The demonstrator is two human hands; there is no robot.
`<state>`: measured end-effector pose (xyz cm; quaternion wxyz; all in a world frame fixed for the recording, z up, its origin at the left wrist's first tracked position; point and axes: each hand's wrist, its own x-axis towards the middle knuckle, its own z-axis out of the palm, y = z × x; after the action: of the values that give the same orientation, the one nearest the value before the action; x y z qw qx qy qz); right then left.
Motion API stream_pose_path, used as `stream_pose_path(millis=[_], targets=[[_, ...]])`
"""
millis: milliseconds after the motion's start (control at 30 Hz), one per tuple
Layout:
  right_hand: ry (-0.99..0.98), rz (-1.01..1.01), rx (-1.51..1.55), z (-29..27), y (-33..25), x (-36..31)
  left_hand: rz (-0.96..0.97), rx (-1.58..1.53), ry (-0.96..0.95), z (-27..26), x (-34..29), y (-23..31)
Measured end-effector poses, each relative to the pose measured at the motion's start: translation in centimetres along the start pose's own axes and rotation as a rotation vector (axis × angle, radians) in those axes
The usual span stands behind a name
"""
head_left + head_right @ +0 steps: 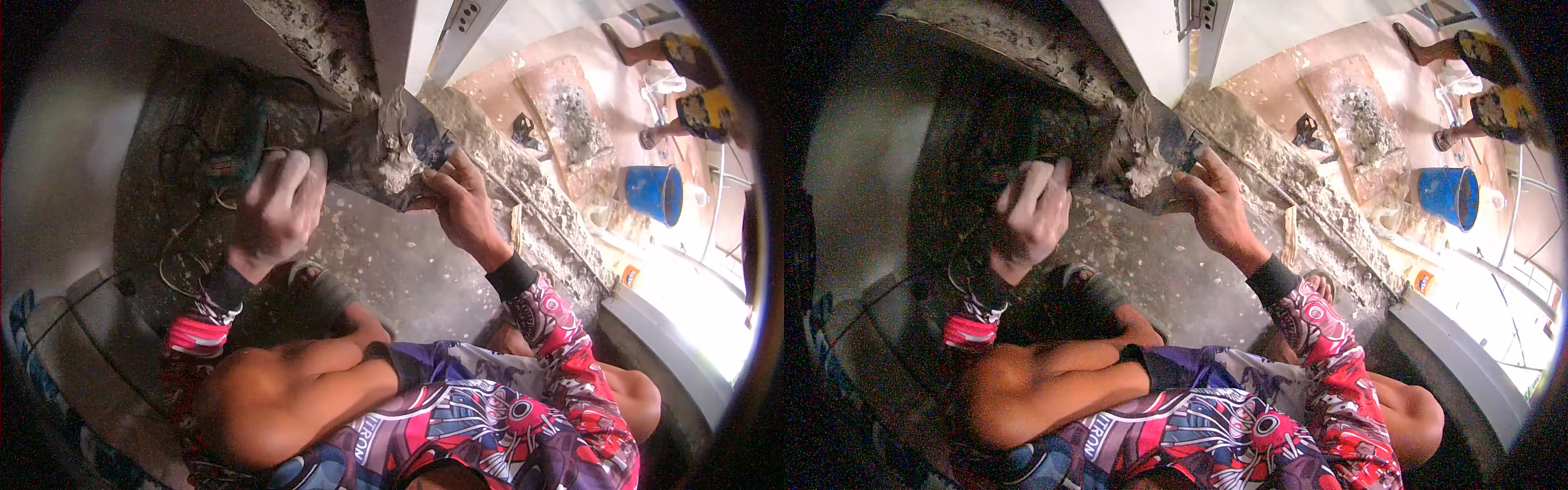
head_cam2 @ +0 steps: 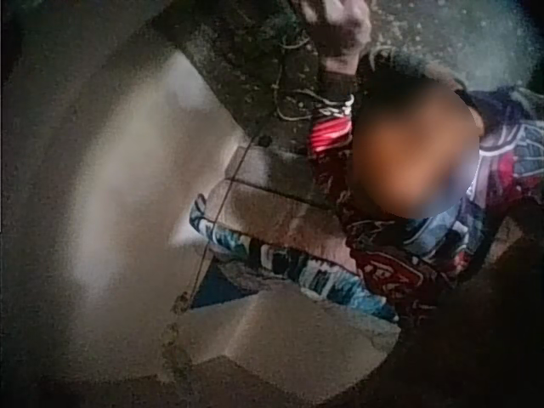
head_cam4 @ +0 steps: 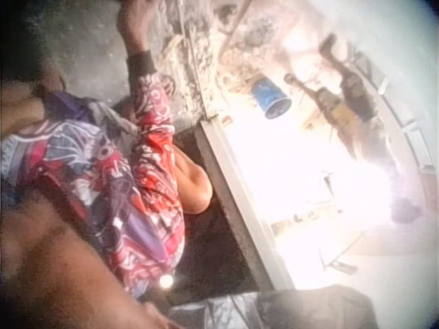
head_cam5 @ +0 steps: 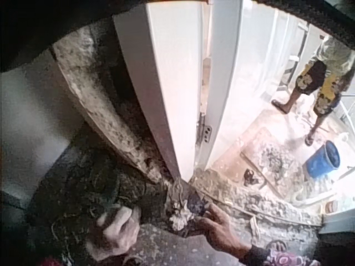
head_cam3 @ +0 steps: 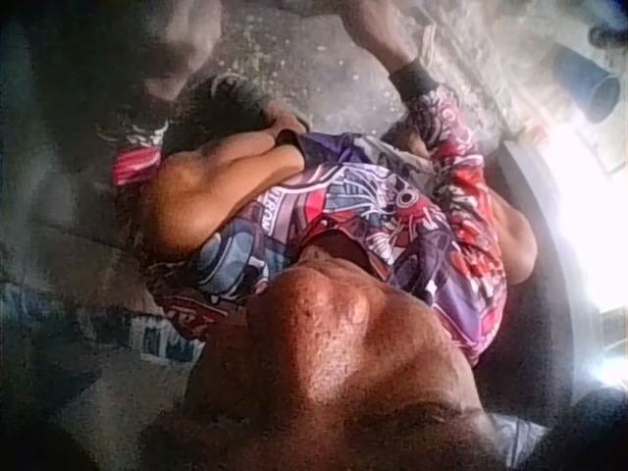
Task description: The person mixes mortar using two metal scrapers and applies it onto the wall around the doorframe.
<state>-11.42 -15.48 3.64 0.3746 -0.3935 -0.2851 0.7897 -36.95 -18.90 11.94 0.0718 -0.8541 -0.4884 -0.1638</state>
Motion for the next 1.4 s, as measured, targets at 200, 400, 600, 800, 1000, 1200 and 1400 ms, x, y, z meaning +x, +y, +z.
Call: stream_pose_path(millis=[200,400,600,800,1000,1200,1400], targets=[[-0.007,0.012,0.001,0.3,0.1,-0.2,-0.162,-0.219,0.065,1.2,2.7,-2.6],[-0.013,0.029,-0.002,0.1,0.6,-0.4,-0.256,-0.222,0.146,1.5,5.3,-3.8],[-0.029,0.028,0.028,-0.2,0.4,-0.5,-0.216,-0.124,0.155,0.7,4.8,-2.3],[-0.018,0.042,0.035,-1.8,1.0,-0.5,-0.235,-0.174,0.139,-2.0,4.5,-1.2],[-0.015,0.043,0.035,-1.1,1.1,-0.5,-0.259,-0.253,-0.011,1.3,3.4,-1.3],[-0.016,0.030,0.005,-1.6,1.0,-0.7,-0.263,-0.153,-0.161,3.6,4.4,-1.1],[0.016,0.019,0.002,-1.6,0.8,-0.9,-0.305,-0.069,-0.137,1.6,6.2,-0.2]])
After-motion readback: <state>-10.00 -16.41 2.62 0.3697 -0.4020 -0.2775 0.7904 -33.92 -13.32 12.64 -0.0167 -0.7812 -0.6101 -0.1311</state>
